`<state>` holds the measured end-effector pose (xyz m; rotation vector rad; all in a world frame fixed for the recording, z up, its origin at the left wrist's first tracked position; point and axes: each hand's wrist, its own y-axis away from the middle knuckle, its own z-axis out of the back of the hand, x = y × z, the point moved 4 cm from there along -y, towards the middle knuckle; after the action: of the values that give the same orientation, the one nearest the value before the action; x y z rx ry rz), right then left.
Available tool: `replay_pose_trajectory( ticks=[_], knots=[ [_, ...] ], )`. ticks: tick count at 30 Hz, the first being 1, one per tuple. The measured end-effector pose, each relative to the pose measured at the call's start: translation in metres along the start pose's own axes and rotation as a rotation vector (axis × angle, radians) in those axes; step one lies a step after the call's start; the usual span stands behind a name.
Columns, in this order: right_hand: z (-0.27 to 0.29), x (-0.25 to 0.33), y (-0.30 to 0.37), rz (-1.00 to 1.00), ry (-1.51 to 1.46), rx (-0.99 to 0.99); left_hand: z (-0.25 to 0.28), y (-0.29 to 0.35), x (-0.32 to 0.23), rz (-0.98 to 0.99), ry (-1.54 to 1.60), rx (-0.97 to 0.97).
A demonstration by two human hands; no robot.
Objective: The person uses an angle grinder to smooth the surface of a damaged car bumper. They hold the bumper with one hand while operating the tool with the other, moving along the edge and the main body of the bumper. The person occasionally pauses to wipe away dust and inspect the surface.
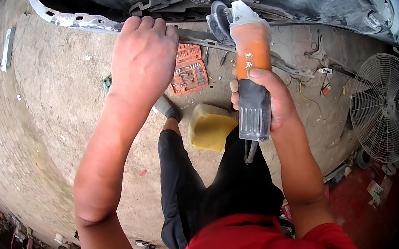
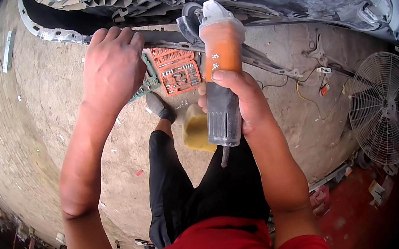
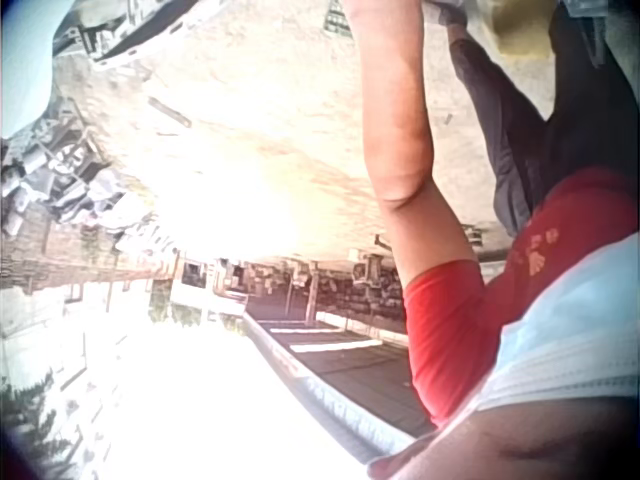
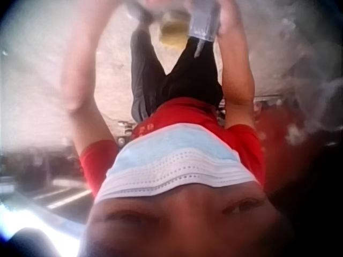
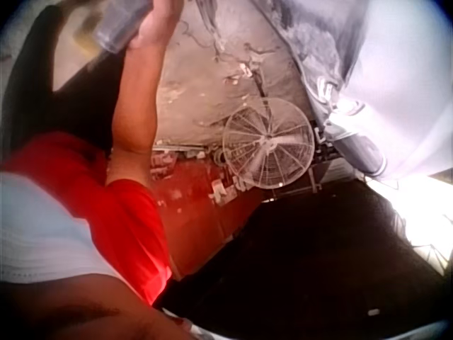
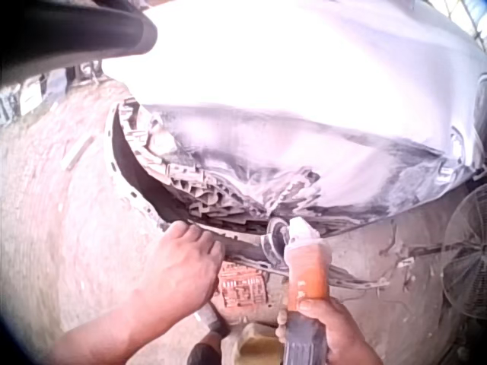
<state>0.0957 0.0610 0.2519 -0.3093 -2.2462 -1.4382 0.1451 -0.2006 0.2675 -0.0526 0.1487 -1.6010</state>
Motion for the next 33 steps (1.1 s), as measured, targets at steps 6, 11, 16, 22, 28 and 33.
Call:
replay_pose_trajectory(
  ticks=[6, 11, 16, 22, 28, 33],
  knots=[
    [0.016, 0.013, 0.006, -0.019, 0.077, -0.109, 0.001, 0.001, 0.0, -0.008, -0.008, -0.008],
    [0.015, 0.014, -0.002, 0.018, 0.152, -0.168, 0.0, 0.001, -0.001, -0.014, -0.011, -0.039],
    [0.012, 0.011, -0.007, 0.05, 0.19, -0.19, -0.001, 0.001, 0.001, 0.015, -0.004, -0.013],
    [0.01, 0.015, -0.014, 0.076, 0.248, -0.18, -0.001, 0.001, -0.001, -0.006, -0.013, -0.046],
    [0.006, 0.012, -0.014, 0.076, 0.242, -0.191, -0.003, 0.002, 0.001, 0.012, -0.004, -0.053],
    [0.006, 0.014, -0.011, 0.067, 0.247, -0.165, 0.001, 0.001, -0.001, -0.007, -0.021, -0.058]
  ],
)
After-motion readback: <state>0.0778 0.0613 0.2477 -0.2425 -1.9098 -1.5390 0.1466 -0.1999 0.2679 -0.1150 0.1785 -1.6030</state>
